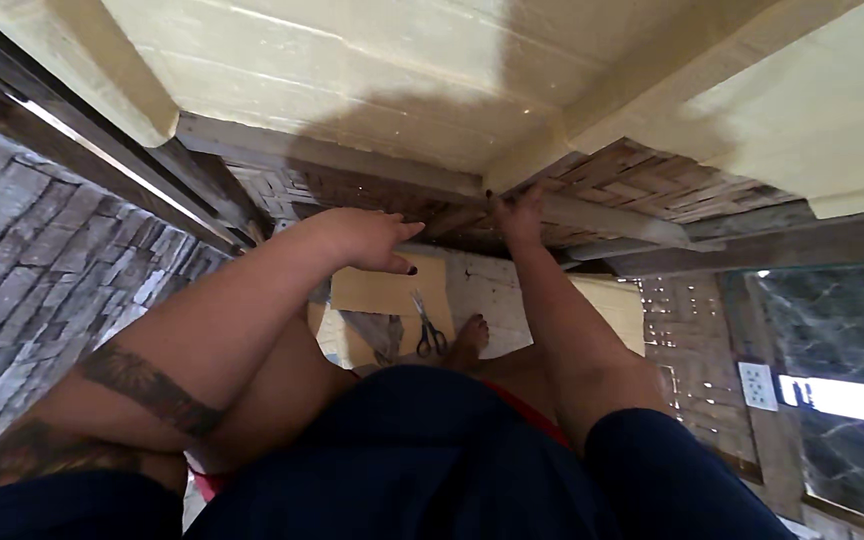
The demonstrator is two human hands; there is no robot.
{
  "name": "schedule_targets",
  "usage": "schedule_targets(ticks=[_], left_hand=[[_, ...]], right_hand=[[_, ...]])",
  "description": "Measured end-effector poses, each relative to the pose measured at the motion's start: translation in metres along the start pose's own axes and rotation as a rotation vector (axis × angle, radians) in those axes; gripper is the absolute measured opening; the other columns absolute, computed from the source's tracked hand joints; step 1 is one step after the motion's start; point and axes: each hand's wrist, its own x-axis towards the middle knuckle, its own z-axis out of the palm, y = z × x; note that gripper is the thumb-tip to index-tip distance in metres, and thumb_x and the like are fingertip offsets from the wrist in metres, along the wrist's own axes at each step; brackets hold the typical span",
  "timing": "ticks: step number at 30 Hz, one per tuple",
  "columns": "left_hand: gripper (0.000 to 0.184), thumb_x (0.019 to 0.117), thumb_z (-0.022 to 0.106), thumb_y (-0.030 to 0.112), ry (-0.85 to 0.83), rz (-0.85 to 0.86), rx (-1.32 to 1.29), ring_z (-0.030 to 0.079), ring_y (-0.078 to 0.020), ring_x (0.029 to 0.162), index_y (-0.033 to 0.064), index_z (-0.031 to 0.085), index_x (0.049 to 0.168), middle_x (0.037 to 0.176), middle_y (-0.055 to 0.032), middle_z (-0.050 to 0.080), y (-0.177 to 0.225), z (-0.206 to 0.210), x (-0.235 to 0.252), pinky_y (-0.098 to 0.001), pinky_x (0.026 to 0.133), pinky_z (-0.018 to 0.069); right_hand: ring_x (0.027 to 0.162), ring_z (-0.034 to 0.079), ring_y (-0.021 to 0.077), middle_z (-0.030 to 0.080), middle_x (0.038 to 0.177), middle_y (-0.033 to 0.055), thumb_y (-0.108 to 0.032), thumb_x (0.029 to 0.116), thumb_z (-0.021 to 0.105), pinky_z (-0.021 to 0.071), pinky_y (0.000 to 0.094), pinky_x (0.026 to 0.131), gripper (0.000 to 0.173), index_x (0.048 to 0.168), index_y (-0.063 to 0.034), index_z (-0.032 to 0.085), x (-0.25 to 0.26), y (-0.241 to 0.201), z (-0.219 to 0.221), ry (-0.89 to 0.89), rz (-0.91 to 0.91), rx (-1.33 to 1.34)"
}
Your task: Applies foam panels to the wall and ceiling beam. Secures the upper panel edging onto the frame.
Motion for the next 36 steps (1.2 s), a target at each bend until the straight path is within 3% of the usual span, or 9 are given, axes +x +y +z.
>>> schedule_targets(ticks=[2, 4, 11, 18, 24, 30, 36], left_hand=[[0.076, 0.1017, 0.055, 0.055, -0.002, -0.001, 0.007, 0.04, -0.035, 0.147, 0.0234, 0.025, 0.164, 0.166, -0.013, 0.031, 0.001, 0.001, 0.002, -0.0611, 0.114, 0.0363], [0.076, 0.1013, 0.055, 0.055, 0.002, 0.001, 0.006, 0.039, -0.0354, 0.147, 0.0245, 0.026, 0.164, 0.165, -0.013, 0.032, 0.001, 0.005, 0.005, -0.0611, 0.114, 0.0364], [0.076, 0.1005, 0.053, 0.059, -0.025, -0.02, 0.008, 0.039, -0.038, 0.146, 0.027, 0.026, 0.164, 0.165, -0.0135, 0.032, -0.001, 0.012, 0.009, -0.0635, 0.112, 0.0375], [0.076, 0.1003, 0.054, 0.059, -0.039, -0.01, 0.017, 0.036, -0.0361, 0.149, 0.0258, 0.027, 0.164, 0.165, -0.0125, 0.033, 0.001, 0.009, 0.011, -0.0612, 0.115, 0.0349], [0.076, 0.1009, 0.053, 0.058, -0.046, 0.01, 0.019, 0.033, -0.0392, 0.15, 0.0238, 0.027, 0.164, 0.166, -0.0145, 0.031, 0.002, 0.006, 0.01, -0.0619, 0.115, 0.0336], [0.076, 0.1006, 0.053, 0.059, -0.062, 0.004, 0.023, 0.033, -0.0382, 0.15, 0.0251, 0.026, 0.164, 0.166, -0.0124, 0.031, 0.003, 0.009, 0.008, -0.0615, 0.115, 0.0344], [0.075, 0.1013, 0.053, 0.056, -0.06, -0.017, 0.021, 0.035, -0.0378, 0.149, 0.0235, 0.026, 0.164, 0.164, -0.0131, 0.034, 0.0, 0.011, 0.008, -0.0618, 0.114, 0.0356]], right_hand=[[0.138, 0.049, 0.0401, 0.039, 0.154, 0.0295, -0.041, 0.0867, 0.079, 0.0449, 0.0506, 0.111, 0.106, 0.159, 0.0038, 0.015, 0.0, -0.016, 0.014, 0.097, 0.128, 0.124], [0.139, 0.047, 0.0391, 0.037, 0.157, 0.0283, -0.038, 0.0868, 0.079, 0.0433, 0.0494, 0.113, 0.107, 0.16, 0.0029, 0.013, 0.002, -0.026, 0.026, 0.189, 0.181, 0.186], [0.131, 0.057, 0.0367, 0.052, 0.147, 0.0241, -0.048, 0.0817, 0.081, 0.0473, 0.0493, 0.108, 0.108, 0.158, 0.0002, 0.022, 0.014, -0.038, 0.047, 0.307, 0.354, 0.056], [0.138, 0.05, 0.0367, 0.04, 0.156, 0.0254, -0.049, 0.0821, 0.08, 0.0435, 0.0466, 0.113, 0.115, 0.161, 0.0006, 0.012, 0.016, -0.037, 0.052, 0.331, 0.355, 0.019], [0.144, 0.042, 0.038, 0.038, 0.157, 0.0268, -0.052, 0.083, 0.077, 0.0343, 0.0478, 0.119, 0.113, 0.16, 0.0029, 0.015, 0.018, -0.036, 0.054, 0.282, 0.384, -0.032], [0.142, 0.045, 0.0402, 0.036, 0.157, 0.0293, -0.048, 0.0824, 0.08, 0.0388, 0.0476, 0.116, 0.12, 0.161, 0.0026, 0.005, 0.016, -0.037, 0.056, 0.313, 0.355, -0.011], [0.139, 0.049, 0.0376, 0.038, 0.157, 0.0272, -0.05, 0.0829, 0.078, 0.0425, 0.0465, 0.113, 0.118, 0.161, 0.0016, 0.006, 0.014, -0.038, 0.051, 0.312, 0.35, -0.005]])
